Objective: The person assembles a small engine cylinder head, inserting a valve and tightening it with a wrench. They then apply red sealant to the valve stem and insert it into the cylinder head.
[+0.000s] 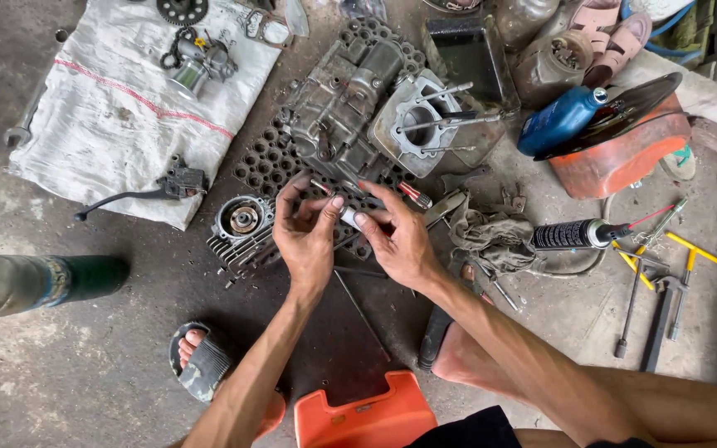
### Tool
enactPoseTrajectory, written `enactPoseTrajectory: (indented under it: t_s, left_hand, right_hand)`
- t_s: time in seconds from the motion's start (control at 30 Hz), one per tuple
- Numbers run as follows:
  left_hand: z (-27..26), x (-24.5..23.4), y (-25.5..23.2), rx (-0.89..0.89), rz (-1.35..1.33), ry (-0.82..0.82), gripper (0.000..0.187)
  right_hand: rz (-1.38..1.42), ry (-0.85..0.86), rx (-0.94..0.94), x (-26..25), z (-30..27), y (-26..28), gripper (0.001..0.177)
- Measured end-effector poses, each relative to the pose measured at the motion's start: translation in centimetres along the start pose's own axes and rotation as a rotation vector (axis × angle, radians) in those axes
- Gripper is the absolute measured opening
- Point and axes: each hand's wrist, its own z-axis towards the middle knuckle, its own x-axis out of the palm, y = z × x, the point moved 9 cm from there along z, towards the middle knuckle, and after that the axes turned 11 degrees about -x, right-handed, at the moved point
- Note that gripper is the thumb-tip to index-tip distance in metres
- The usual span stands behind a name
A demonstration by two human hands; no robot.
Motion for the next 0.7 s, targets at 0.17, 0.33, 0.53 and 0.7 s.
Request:
enactPoseTrajectory:
  t_s: [0.17,0.33,0.53,0.7]
  left_hand:
    - [-0.4,-0.5,-0.4,0.024,-0.002,-0.051,0.041]
    - [-0.1,-0.5,-0.3,-0.015,-0.064,-0.065,0.043]
    - [-0.7,0.0,-2.4,0.032,-0.052,-0.067,0.043]
    - [-2.1,0.5,-2.7,0.054,-0.045,-0.111,0.043]
  right_hand:
    - [0.272,-0.063,0.104,1.2,-0.9,-1.1,0.039]
    - [0.338,-0.092,0.03,0.8,-0.6,1.5,0.06]
    - [-0.072,-0.209,-0.274,-2.1,-1.0,3.6,0.064]
    - [-0.33,-0.324,-0.441,-1.8,-2.6,5.3,0.042]
